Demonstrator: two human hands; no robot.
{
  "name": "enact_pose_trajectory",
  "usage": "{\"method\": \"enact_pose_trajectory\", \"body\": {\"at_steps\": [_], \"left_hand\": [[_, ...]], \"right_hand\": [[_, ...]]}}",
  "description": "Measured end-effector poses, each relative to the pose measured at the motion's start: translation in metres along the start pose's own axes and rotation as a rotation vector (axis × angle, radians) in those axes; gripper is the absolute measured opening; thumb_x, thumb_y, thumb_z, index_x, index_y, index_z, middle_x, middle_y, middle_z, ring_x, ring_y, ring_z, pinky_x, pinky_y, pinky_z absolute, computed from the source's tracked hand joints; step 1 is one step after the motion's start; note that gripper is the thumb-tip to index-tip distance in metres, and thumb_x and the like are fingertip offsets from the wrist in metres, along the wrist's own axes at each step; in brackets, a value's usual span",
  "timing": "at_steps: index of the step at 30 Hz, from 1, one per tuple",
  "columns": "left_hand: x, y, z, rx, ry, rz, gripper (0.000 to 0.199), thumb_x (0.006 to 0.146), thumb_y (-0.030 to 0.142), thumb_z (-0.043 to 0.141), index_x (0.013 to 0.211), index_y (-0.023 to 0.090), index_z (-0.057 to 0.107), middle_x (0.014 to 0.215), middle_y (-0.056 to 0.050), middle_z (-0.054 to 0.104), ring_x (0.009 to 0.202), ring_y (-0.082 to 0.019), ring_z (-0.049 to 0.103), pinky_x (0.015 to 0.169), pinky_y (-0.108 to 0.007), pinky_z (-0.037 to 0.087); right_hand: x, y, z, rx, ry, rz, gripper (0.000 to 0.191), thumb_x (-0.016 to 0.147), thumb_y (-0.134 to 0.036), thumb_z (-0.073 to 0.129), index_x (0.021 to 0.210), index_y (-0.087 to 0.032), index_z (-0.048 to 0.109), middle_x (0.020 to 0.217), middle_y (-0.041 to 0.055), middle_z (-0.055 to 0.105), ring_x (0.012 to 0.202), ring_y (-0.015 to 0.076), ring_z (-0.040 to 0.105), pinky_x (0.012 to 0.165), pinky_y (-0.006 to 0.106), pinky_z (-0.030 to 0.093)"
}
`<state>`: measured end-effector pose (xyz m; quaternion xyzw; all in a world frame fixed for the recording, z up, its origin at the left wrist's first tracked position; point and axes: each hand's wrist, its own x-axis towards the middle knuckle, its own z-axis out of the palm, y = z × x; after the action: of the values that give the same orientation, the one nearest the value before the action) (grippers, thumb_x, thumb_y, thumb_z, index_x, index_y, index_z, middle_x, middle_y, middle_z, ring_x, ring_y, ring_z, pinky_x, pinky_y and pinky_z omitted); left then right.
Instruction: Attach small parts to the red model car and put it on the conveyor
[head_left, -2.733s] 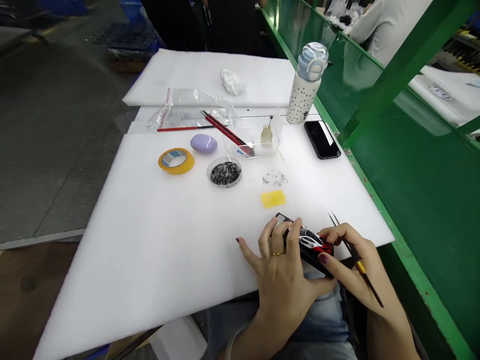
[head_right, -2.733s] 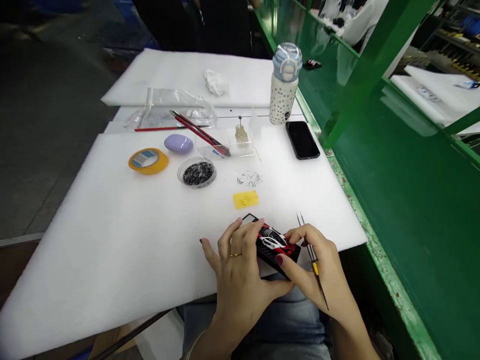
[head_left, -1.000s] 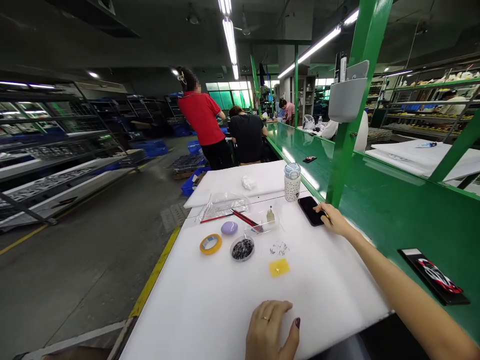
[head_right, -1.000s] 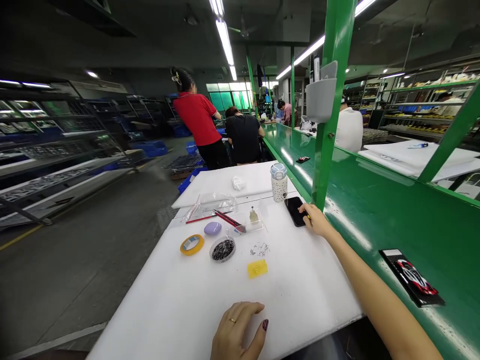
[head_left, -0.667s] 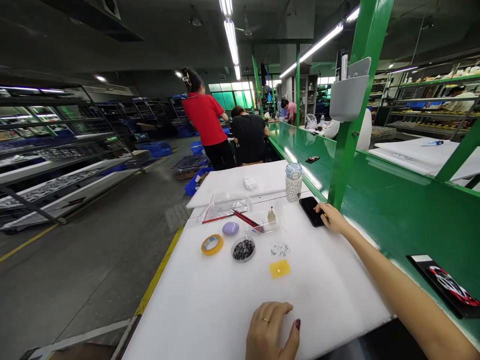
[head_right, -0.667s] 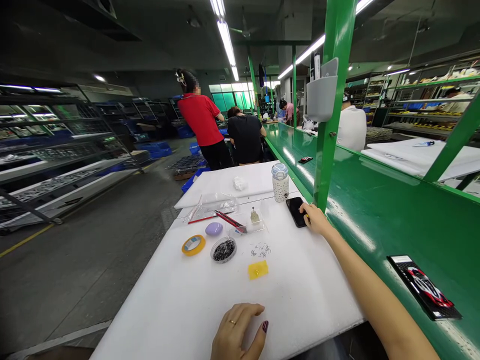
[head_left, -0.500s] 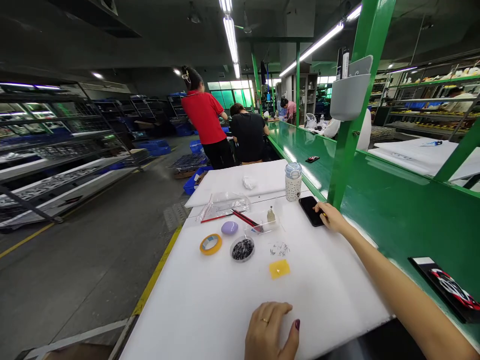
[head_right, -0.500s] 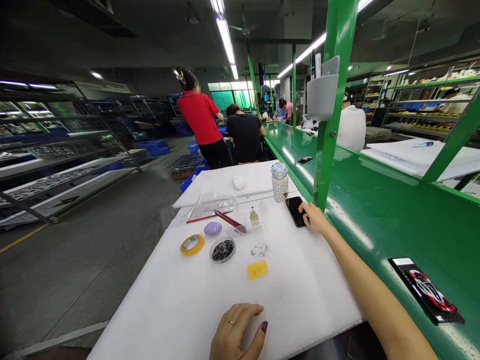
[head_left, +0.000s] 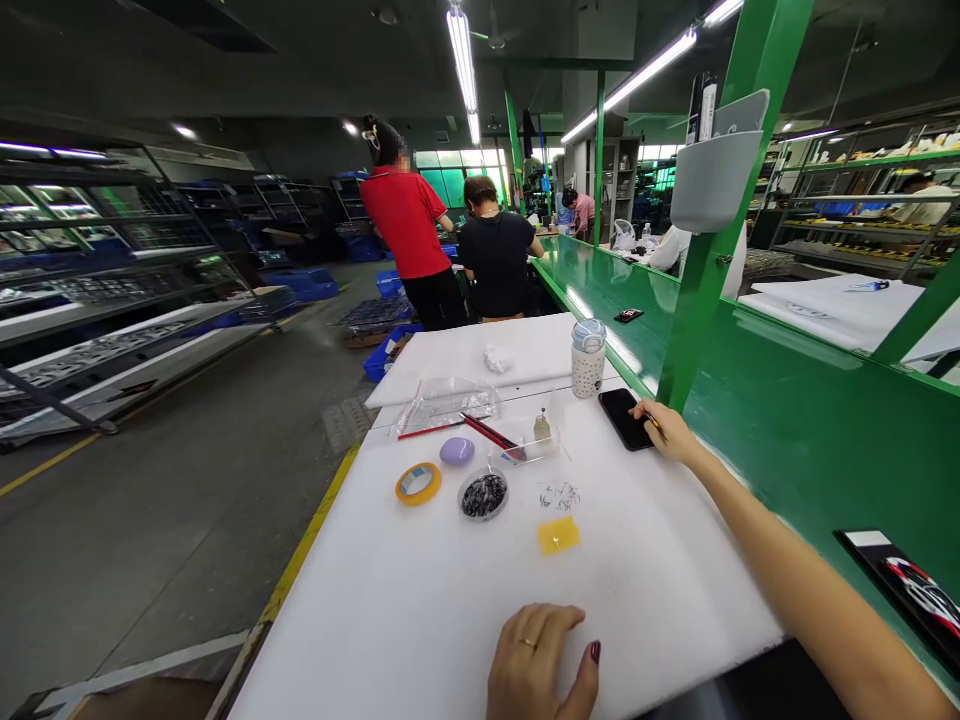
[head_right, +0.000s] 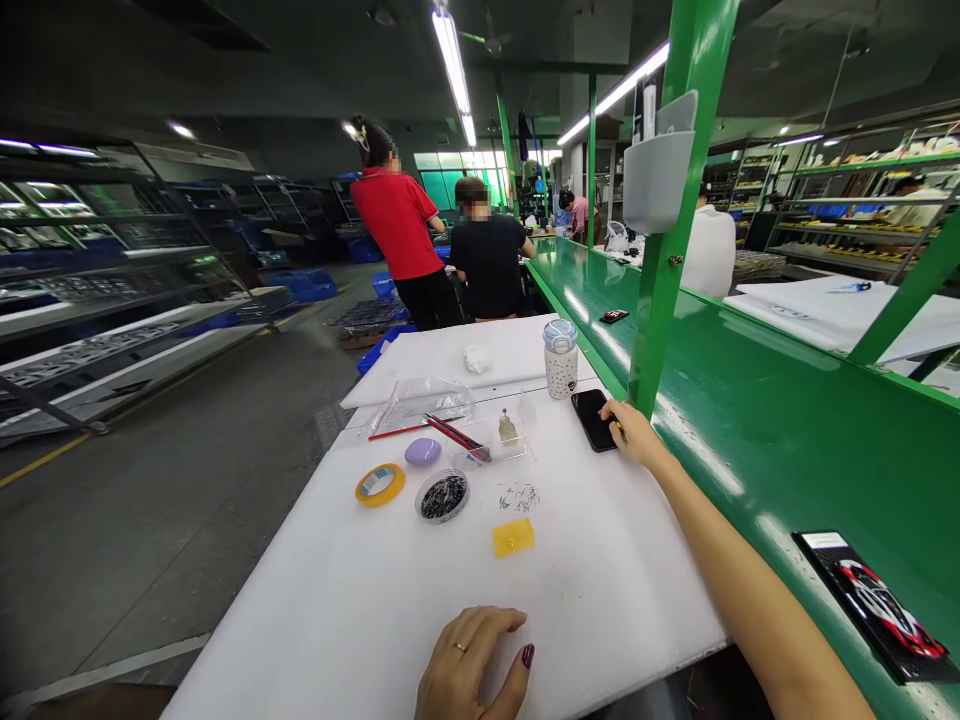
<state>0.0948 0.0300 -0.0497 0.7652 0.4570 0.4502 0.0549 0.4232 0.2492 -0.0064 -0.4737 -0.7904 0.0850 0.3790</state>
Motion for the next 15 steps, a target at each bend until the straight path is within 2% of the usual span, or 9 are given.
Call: {"method": "enact_pose_trajectory", "body": {"at_steps": [5, 9, 15], "left_hand": [[0.001, 0.002, -0.002, -0.004, -0.01, 0.001, 0.02, 0.1, 0.032, 0.044, 0.099, 0.025, 0.062, 0.085, -0.002, 0.069, 0.079, -0.021, 0.066, 0.076, -0.035, 0.055], [0.002, 0.003, -0.002, -0.007, -0.011, 0.0, 0.019, 0.099, 0.03, 0.045, 0.099, 0.024, 0.062, 0.085, -0.003, 0.069, 0.079, -0.021, 0.066, 0.077, -0.036, 0.055], [0.003, 0.004, -0.003, -0.026, -0.021, -0.013, 0.019, 0.101, 0.033, 0.045, 0.1, 0.025, 0.062, 0.085, -0.002, 0.068, 0.08, -0.021, 0.065, 0.08, -0.036, 0.053]], "right_hand": [[0.004, 0.003, 0.006, 0.014, 0.003, 0.015, 0.018, 0.076, -0.021, 0.049, 0.094, -0.026, 0.048, 0.098, 0.011, 0.068, 0.103, 0.0316, 0.066, 0.089, 0.048, 0.052], [0.003, -0.002, 0.005, 0.043, 0.013, 0.045, 0.015, 0.078, -0.023, 0.05, 0.093, -0.026, 0.048, 0.097, 0.0108, 0.07, 0.105, 0.0309, 0.067, 0.09, 0.046, 0.052], [-0.004, -0.01, 0.003, 0.093, 0.118, 0.169, 0.015, 0.085, -0.03, 0.052, 0.098, -0.026, 0.048, 0.129, 0.0149, 0.069, 0.123, 0.0301, 0.064, 0.098, 0.047, 0.051]]}}
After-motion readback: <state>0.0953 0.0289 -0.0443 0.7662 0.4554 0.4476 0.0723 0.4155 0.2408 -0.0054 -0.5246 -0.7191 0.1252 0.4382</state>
